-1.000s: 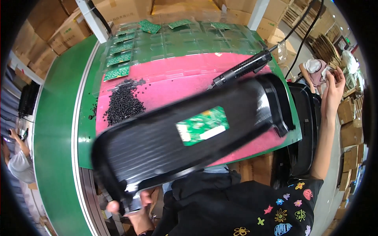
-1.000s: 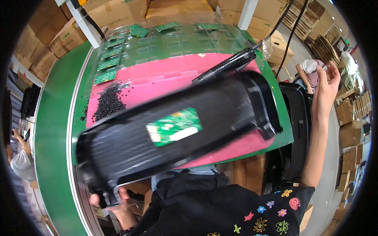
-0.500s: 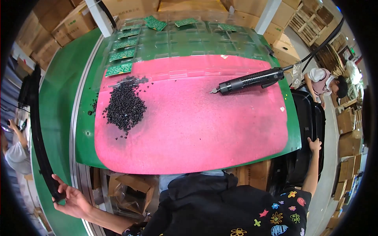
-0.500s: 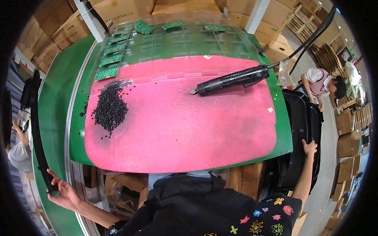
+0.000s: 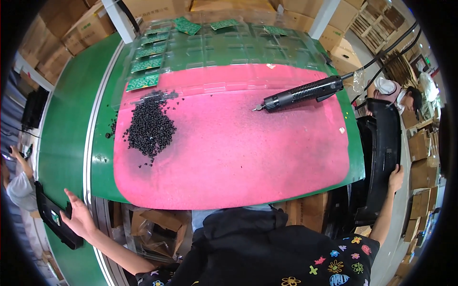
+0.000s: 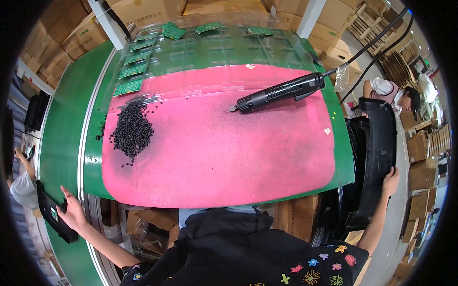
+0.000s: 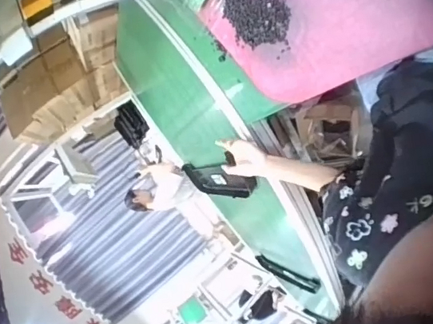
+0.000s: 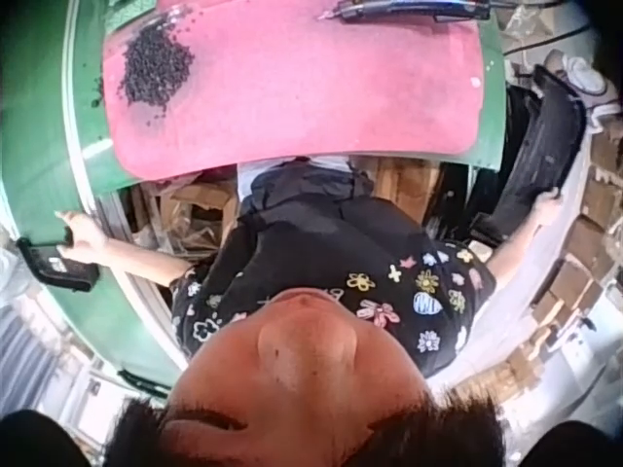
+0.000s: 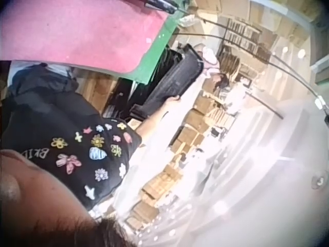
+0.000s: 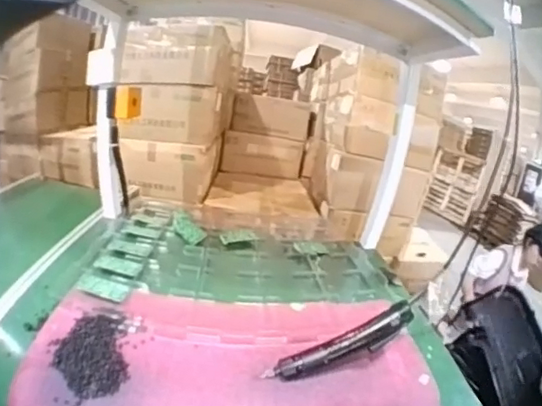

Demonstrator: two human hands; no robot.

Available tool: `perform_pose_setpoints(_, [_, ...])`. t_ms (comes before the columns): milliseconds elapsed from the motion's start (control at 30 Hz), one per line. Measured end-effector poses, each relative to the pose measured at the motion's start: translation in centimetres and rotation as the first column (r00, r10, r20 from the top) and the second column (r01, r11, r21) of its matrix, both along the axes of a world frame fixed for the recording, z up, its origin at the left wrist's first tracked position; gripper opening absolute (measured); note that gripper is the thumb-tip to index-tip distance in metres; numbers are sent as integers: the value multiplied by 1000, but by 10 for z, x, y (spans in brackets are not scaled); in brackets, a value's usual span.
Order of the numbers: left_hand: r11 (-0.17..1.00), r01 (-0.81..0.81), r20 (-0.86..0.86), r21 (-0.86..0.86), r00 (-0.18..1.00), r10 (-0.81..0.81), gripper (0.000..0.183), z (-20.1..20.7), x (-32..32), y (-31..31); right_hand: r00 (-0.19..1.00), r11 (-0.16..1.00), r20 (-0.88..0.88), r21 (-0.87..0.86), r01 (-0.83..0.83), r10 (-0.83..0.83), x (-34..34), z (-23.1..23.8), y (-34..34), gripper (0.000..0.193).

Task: Assembling printed circuit boards into plastic housings and securing them with an electric screwdriver.

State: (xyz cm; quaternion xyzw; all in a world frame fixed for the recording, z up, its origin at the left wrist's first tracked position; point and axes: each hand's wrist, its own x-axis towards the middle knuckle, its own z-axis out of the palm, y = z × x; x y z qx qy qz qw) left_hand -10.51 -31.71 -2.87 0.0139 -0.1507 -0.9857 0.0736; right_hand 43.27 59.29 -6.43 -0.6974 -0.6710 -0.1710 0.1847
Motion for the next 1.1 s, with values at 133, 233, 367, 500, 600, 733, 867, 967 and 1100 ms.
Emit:
perform_pose_setpoints(133, [948,69,-117,-312,987,-110,56,14,0,51,998,967,-61,254,-3,19,22,39,16,46])
perform_pose_setpoints(233, [826,-99,-156,-555,988,14,45,25,2,93,970,879,-161,470,-85,180,37,65,28,54])
perform_pose_setpoints(367, [645,-60,-277,-761,930,-240,34,39,16,159,772,782,-231,397,-480,592,-32,115,-25,44])
perform_pose_setpoints(500, [295,-150,-293,-944,796,-531,30,49,43,242,423,421,-51,250,-872,905,-152,132,-112,23])
perform_pose_setpoints(600, [237,58,-142,-970,654,-743,45,47,57,289,64,52,-84,-134,-990,994,-256,142,-209,9])
perform_pose_setpoints(733, [159,20,-99,-987,702,-706,34,27,54,297,-95,-131,-101,-452,-882,990,-326,135,-263,17])
perform_pose_setpoints(867, [163,-115,-183,-980,842,-507,22,16,42,265,-357,-425,-266,-270,-864,895,-403,138,-277,17])
perform_pose_setpoints(967, [274,-144,-225,-951,930,-290,23,2,34,251,-197,-260,-272,-218,-941,942,-479,144,-255,20])
perform_pose_setpoints(1100, [344,-236,-362,-909,856,-369,17,5,35,259,139,108,-55,-379,-919,989,-568,126,-166,32])
